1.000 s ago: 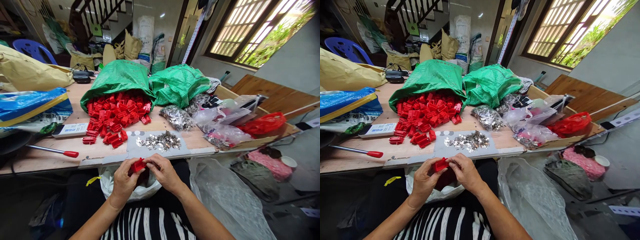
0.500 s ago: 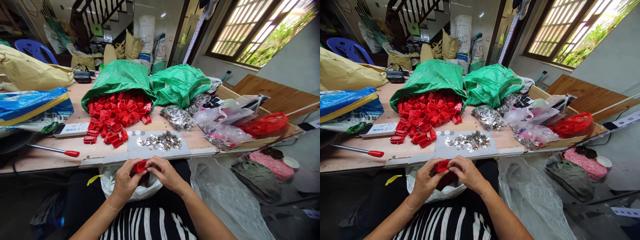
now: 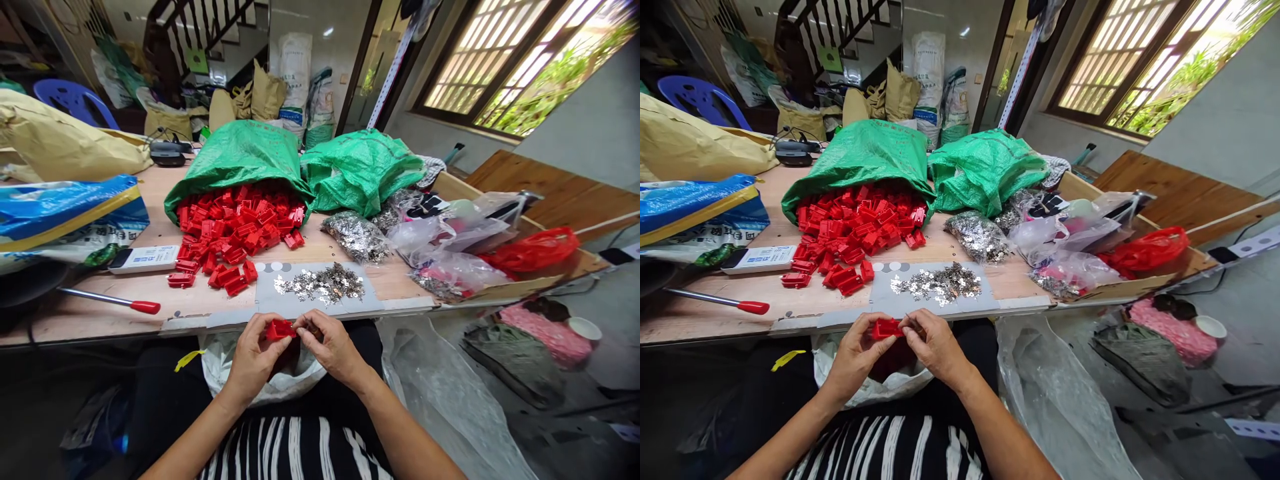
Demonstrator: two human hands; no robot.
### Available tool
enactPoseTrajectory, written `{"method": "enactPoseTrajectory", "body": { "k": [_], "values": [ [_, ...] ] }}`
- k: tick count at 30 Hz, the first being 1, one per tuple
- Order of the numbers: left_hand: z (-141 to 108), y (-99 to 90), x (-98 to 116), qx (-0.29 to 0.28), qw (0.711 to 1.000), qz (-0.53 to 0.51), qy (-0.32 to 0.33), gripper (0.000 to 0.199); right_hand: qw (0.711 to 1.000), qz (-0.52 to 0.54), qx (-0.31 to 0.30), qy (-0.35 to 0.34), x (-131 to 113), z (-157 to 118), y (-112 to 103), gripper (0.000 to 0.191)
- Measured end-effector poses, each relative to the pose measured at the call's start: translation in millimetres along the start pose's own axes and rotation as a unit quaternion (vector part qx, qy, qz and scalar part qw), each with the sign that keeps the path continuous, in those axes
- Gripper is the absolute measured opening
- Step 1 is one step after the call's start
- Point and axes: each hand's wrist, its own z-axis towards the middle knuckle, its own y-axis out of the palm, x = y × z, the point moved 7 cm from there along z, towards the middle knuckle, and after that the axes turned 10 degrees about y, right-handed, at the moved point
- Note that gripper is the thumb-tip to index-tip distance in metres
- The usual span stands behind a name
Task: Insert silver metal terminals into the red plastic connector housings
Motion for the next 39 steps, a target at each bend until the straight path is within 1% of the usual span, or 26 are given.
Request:
{"method": "enactPoseTrajectory", "body": {
  "k": [1,2,4,6,8,15,19,21,23,26,29,31,35,39],
  "values": [
    [-1,1.2,-4,0.006,0.997,-0.069,-0.044,0.02,1.0,0.014,0.003,0.014,2,0,-1,0.009],
    [-2,3.9,-8,0.01,0.986,-0.14,-0.09,0.02,0.999,0.027,0.003,0.025,3,0,-2,0.009],
    [-6,11.4,-13,0.007,0.953,-0.252,-0.166,0.023,0.998,0.048,-0.003,0.039,4,0,-3,0.01],
    [-9,17.9,-15,-0.006,0.933,-0.295,-0.205,0.023,0.998,0.056,-0.007,0.041,3,0,-3,0.01],
    [-10,21.6,-17,-0.015,0.93,-0.298,-0.217,0.019,0.998,0.052,-0.008,0.033,1,-1,-4,0.009],
    [-8,22.4,-22,-0.01,0.942,-0.265,-0.203,0.021,0.999,-0.005,0.016,-0.03,-9,-4,-4,0.008],
    [-9,20.9,-24,-0.004,0.949,-0.251,-0.191,0.02,0.996,-0.016,0.016,-0.082,-17,-7,-1,0.012],
    [-10,21.2,-25,-0.004,0.949,-0.249,-0.192,0.02,0.995,-0.015,0.017,-0.093,-19,-8,-1,0.013],
    [-11,21.2,-26,-0.002,0.949,-0.25,-0.194,0.02,0.997,-0.01,0.021,-0.073,-17,-8,-1,0.012],
    [-10,19.4,-25,0.004,0.952,-0.246,-0.18,0.02,0.999,0.03,0.012,-0.002,-6,-5,-1,0.007],
    [-7,16.6,-23,0.008,0.962,-0.227,-0.153,0.019,0.993,0.095,-0.018,0.065,5,-5,2,0.014],
    [-7,15.1,-23,0.01,0.967,-0.212,-0.143,0.018,0.988,0.122,-0.038,0.09,10,-4,5,0.018],
    [-7,13.5,-23,0.009,0.975,-0.181,-0.127,0.018,0.986,0.126,-0.048,0.094,11,-4,5,0.02],
    [-6,10.5,-22,0.019,0.982,-0.145,-0.118,0.019,0.995,0.062,-0.029,0.074,3,-4,4,0.016]
  ]
}}
